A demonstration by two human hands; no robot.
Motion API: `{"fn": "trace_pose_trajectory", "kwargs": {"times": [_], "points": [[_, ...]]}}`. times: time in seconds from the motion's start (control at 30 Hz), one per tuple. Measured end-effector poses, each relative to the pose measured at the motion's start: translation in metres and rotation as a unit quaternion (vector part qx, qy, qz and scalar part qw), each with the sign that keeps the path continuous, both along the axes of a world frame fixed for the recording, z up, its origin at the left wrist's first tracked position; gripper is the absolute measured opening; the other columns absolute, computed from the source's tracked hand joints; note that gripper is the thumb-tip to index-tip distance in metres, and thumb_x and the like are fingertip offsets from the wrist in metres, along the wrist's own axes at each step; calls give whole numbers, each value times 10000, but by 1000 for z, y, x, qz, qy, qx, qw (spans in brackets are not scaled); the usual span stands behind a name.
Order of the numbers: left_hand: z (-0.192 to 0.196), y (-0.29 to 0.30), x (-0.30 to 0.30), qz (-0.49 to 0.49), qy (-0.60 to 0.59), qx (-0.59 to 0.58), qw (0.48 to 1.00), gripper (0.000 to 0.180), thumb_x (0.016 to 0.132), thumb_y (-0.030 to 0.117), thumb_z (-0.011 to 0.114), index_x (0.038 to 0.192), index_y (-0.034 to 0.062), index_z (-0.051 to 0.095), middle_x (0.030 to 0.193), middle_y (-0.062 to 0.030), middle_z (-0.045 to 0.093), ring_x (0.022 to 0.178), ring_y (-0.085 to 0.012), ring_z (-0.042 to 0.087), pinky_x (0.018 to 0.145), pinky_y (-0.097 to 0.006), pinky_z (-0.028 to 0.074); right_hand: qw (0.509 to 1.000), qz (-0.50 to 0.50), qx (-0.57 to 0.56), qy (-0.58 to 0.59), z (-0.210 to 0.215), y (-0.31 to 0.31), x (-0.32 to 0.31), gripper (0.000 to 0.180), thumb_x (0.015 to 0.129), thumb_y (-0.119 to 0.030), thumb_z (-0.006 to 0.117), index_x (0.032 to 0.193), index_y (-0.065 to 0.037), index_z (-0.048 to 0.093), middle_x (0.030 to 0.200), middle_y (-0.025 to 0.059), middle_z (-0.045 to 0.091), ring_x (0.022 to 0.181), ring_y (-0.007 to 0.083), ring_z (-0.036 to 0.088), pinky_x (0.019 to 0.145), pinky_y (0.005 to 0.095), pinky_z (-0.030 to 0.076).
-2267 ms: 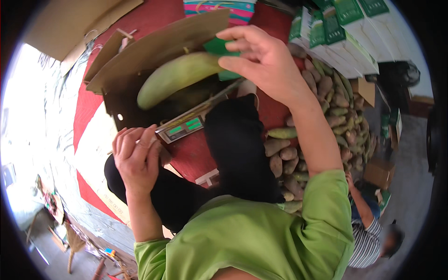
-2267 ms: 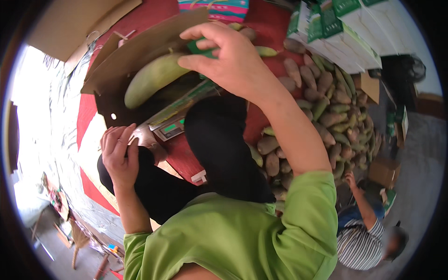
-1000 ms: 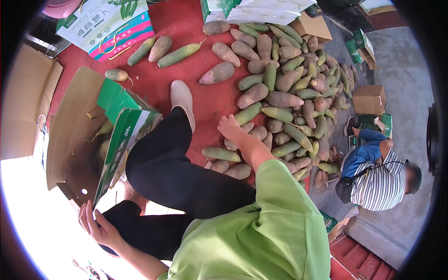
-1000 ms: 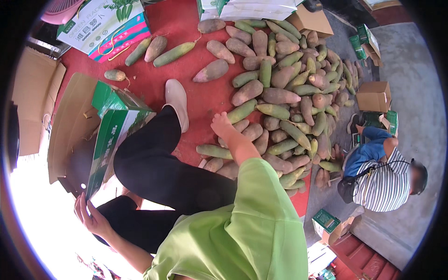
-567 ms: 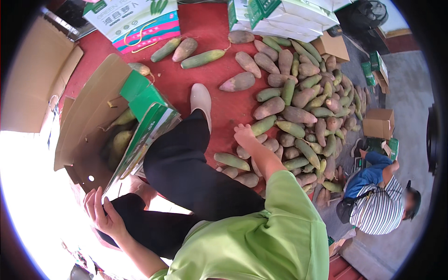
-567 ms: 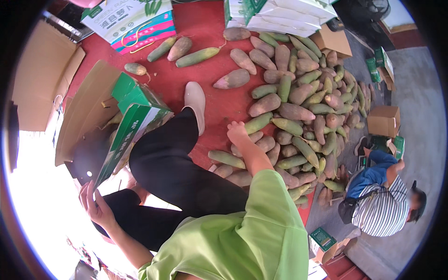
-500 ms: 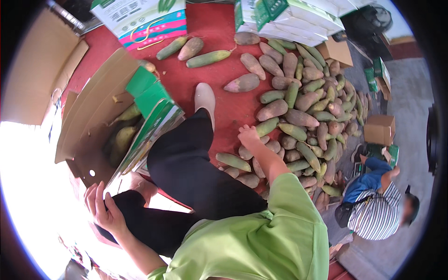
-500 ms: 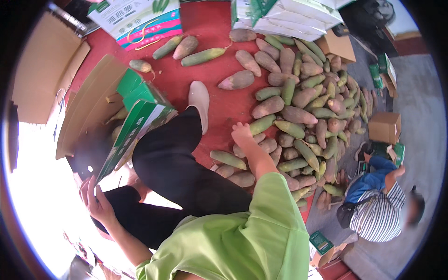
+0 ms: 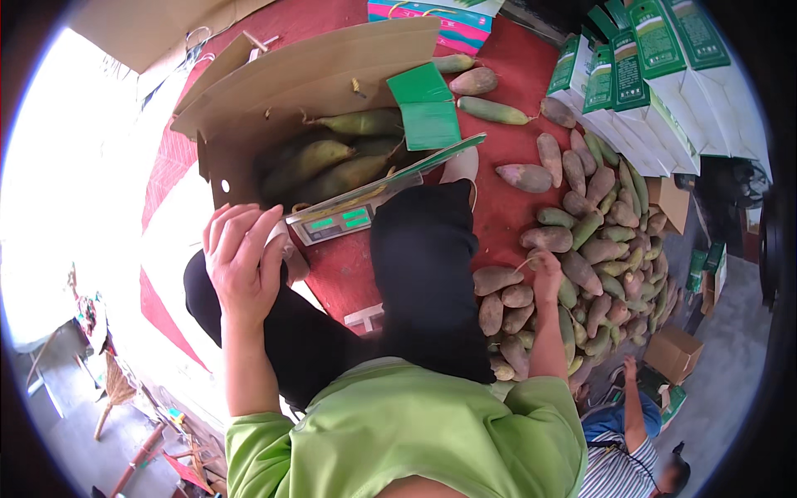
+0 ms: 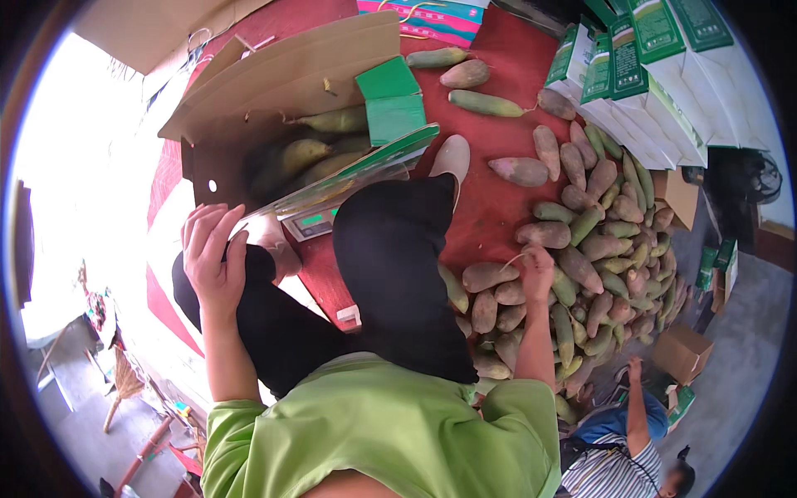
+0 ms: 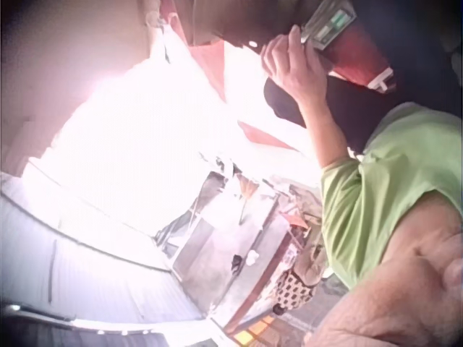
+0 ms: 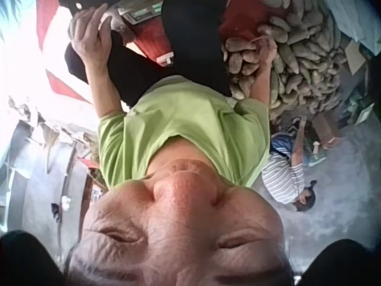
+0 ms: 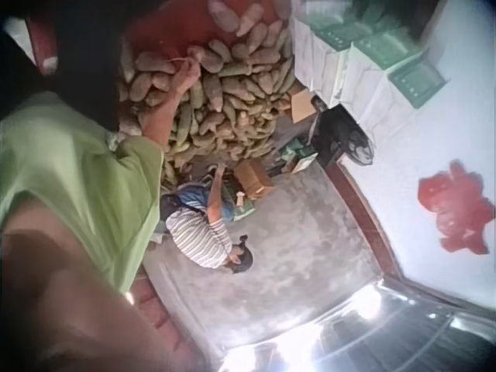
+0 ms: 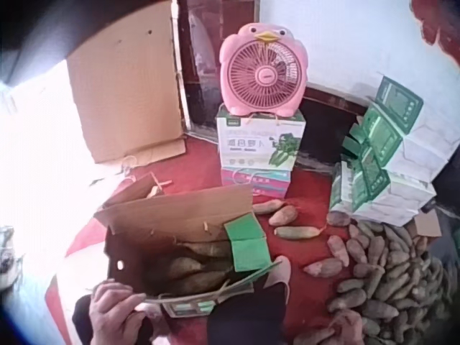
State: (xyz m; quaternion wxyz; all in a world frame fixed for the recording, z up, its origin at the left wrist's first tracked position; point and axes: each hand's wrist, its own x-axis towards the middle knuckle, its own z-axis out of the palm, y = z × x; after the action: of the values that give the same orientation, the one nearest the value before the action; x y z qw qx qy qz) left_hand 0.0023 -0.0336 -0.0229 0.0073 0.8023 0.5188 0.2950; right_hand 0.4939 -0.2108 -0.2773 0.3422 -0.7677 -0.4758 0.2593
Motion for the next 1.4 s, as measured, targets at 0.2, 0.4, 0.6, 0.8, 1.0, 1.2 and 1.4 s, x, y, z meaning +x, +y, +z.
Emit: {"fn": "trace_pose_trajectory", "kwargs": {"times": [0.2, 0.4, 0.6, 0.8, 1.0, 1.2, 1.4], "points": [[1, 1, -3, -12, -11, 5, 1000, 240, 727, 80, 696, 965, 53, 688, 888, -61, 625, 932, -254, 611, 913, -424, 435, 915, -268, 59, 295, 50, 17, 17, 136, 966, -114, 527, 1082, -106, 596, 1306, 45, 564, 1107, 159, 563, 904, 353, 473], [2, 1, -8, -23, -22, 20, 999, 235, 721, 88, 699, 953, 53, 690, 887, -61, 628, 921, -252, 609, 899, -412, 433, 939, -173, 123, 271, 151, 79, -29, 147, 974, -173, 529, 1102, -112, 569, 1366, 68, 516, 1167, 175, 528, 913, 388, 471], [1, 2, -7, -29, -42, 31, 998, 236, 724, 86, 706, 957, 53, 689, 882, -58, 628, 913, -248, 608, 894, -408, 435, 916, -79, 253, 300, 242, 142, -53, 158, 963, -176, 553, 1069, -60, 563, 1354, 143, 513, 1237, 266, 485, 992, 469, 410], [2, -2, -10, -26, -32, 18, 999, 245, 724, 46, 684, 969, 33, 697, 908, -98, 635, 940, -274, 605, 884, -395, 437, 848, 74, 347, 393, 325, 225, -86, 290, 954, -155, 553, 1198, -1, 535, 1342, 184, 509, 1296, 314, 424, 1062, 491, 323], [3, -3, -12, -22, -34, 5, 999, 248, 730, 41, 679, 978, 36, 695, 912, -98, 634, 946, -274, 601, 888, -388, 430, 739, 216, 371, 520, 359, 284, -162, 158, 958, -75, 524, 1084, -1, 583, 1194, 149, 582, 1175, 254, 529, 1029, 372, 409], [1, 0, -12, -24, -43, 28, 998, 210, 743, 80, 698, 951, 52, 686, 889, -61, 619, 909, -244, 603, 880, -393, 432, 718, 321, 269, 556, 332, 305, -237, 103, 956, -97, 524, 1027, -46, 580, 1100, 107, 614, 1037, 203, 565, 913, 323, 459], [0, 0, -14, -18, -48, 33, 998, 208, 737, 82, 703, 942, 56, 688, 887, -56, 624, 907, -243, 606, 872, -386, 436, 801, 277, 146, 511, 296, 327, -265, 120, 968, -94, 507, 974, -54, 620, 974, 39, 647, 874, 119, 583, 819, 263, 455]]}}
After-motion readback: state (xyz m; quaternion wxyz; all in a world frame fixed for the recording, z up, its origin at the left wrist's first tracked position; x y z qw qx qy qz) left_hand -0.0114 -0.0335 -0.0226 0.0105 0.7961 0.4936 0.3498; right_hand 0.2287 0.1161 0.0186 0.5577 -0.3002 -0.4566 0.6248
